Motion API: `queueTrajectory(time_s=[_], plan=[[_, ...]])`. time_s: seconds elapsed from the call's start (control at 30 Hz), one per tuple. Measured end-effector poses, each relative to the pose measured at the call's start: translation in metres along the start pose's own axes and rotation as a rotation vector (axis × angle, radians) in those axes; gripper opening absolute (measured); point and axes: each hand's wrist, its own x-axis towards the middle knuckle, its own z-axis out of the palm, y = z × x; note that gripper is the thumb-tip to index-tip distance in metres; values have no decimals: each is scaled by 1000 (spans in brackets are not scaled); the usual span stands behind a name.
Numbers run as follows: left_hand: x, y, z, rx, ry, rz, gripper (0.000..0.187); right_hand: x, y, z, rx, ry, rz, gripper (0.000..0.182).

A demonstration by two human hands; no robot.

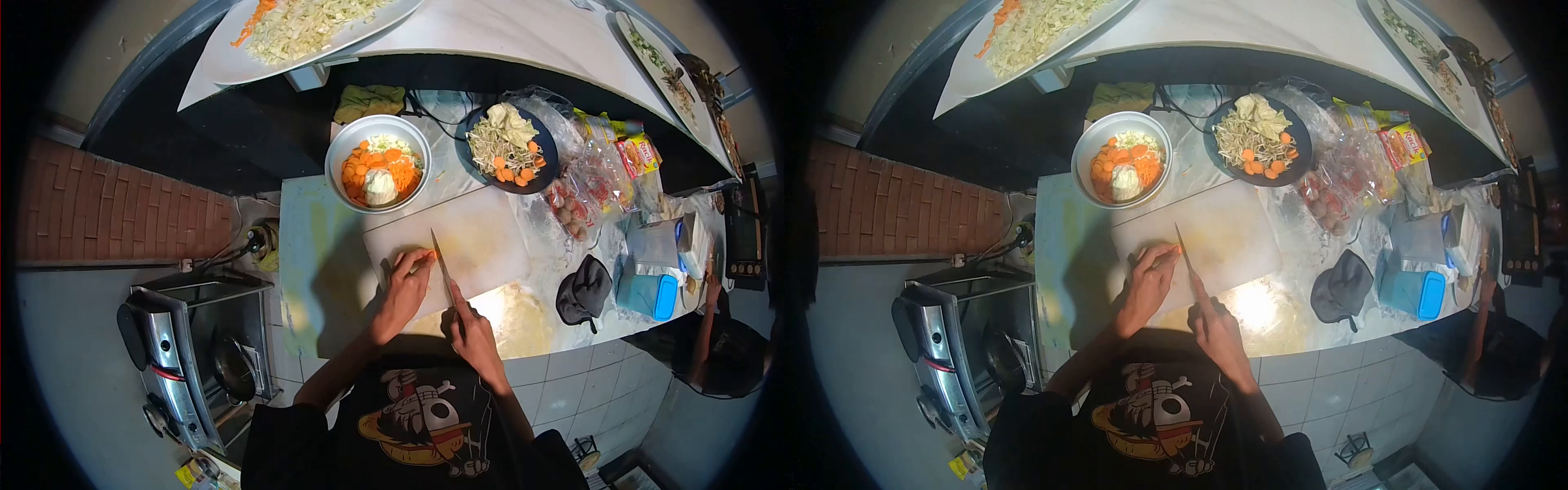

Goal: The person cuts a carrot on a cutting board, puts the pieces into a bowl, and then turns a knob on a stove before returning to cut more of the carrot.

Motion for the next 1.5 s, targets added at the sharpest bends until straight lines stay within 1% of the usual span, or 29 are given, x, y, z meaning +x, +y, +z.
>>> queueTrajectory(time_s=[0.13, 0.2, 0.4, 0.57, 0.67, 0.9, 1.23, 1.33, 1.5], plan=[[-1, 4, 4, 35, 5, -3, 29, 0, -2, 0, -9, -13, 6, 84], [-1, 5, 4, 55, 11, 2, 29, 2, 1, 4, -34, 16, -35, 87], [-5, 6, 4, 152, -60, 3, 32, 3, 4, 10, -87, 0, -45, 90], [-6, 10, 2, 168, -121, -25, 37, 3, 2, 10, -103, 5, -60, 91], [-7, 10, 3, 222, -124, 15, 37, 3, 1, 11, -139, 0, -54, 91], [-4, 18, 0, 209, -142, -9, 38, 3, 3, 17, -223, -6, -55, 90], [-4, 18, 0, 214, -160, -4, 39, 4, 2, 17, -193, -34, -66, 91], [-5, 18, 0, 218, -154, -8, 41, 8, -4, 12, -185, -49, -45, 92], [-10, 14, -1, 265, -173, -3, 44, 20, -14, 2, -171, -134, 13, 89]])
